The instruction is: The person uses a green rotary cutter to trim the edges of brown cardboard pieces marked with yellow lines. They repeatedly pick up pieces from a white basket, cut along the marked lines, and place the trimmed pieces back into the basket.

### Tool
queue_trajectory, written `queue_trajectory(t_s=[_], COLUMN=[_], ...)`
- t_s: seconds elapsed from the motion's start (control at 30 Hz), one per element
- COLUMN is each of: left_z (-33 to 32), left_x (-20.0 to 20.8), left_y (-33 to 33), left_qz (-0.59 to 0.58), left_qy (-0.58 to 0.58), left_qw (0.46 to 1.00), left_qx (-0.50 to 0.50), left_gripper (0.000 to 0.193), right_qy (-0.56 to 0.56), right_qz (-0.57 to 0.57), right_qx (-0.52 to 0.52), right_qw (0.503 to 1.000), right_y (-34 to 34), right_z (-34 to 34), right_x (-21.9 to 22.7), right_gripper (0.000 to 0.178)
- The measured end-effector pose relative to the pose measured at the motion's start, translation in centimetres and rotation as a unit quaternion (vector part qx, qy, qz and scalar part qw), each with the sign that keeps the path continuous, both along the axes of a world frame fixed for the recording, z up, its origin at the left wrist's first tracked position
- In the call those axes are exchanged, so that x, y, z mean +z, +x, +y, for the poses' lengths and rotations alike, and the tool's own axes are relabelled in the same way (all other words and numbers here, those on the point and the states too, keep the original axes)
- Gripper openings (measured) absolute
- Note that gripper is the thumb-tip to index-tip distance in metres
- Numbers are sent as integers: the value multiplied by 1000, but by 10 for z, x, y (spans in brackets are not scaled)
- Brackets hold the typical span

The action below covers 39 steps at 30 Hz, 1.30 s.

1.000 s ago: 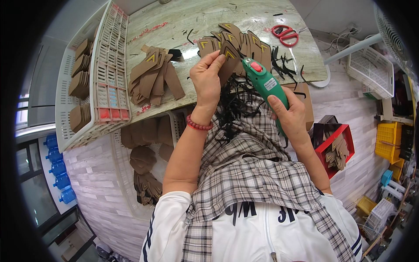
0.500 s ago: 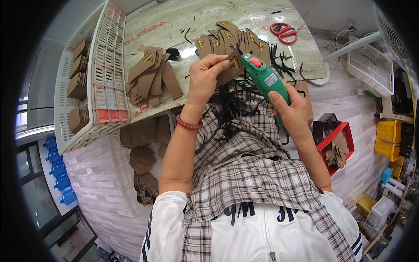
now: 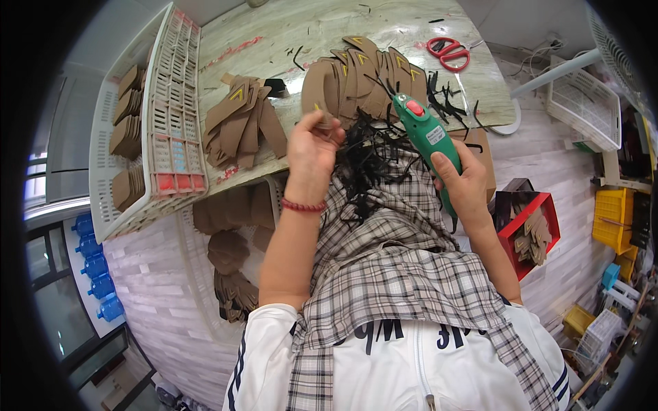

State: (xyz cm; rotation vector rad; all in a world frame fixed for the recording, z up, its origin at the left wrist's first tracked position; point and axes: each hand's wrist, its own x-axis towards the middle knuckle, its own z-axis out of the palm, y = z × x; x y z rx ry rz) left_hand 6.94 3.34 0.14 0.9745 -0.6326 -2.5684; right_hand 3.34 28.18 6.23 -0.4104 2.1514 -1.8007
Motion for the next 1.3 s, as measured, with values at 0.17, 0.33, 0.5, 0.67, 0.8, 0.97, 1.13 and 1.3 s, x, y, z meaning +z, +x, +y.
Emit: queue_trajectory(t_s=[0.17, 0.33, 0.5, 0.67, 0.8, 0.97, 1.13, 1.3], left_z=[33, 32, 32, 31, 30, 24, 15, 5], left_x=[9, 25, 25, 25, 26, 28, 41, 40], left_y=[4, 1, -2, -3, -4, -3, -2, 0], left_qz=[70, 156, 164, 165, 159, 142, 108, 108], left_qy=[92, -98, -159, -176, -186, -225, -285, -323], left_qw=[989, 979, 972, 968, 966, 958, 942, 928], left_qx=[-95, -83, -54, -65, -83, -104, -137, -151], left_gripper=[12, 15, 13, 13, 13, 13, 10, 10], right_qy=[15, 32, 42, 41, 33, 41, 67, 83], right_qz=[-10, -5, 4, 20, 12, 3, 35, 65], right_qx=[-2, 9, 18, 24, 25, 39, 63, 84], right_qw=[1000, 999, 999, 999, 999, 998, 995, 991], right_y=[6, 14, 14, 13, 12, 10, 5, 5], right_z=[6, 7, 7, 7, 7, 10, 17, 18], right_x=[-6, -2, -1, 2, 5, 8, 5, 7], right_gripper=[36, 37, 37, 36, 36, 37, 39, 41])
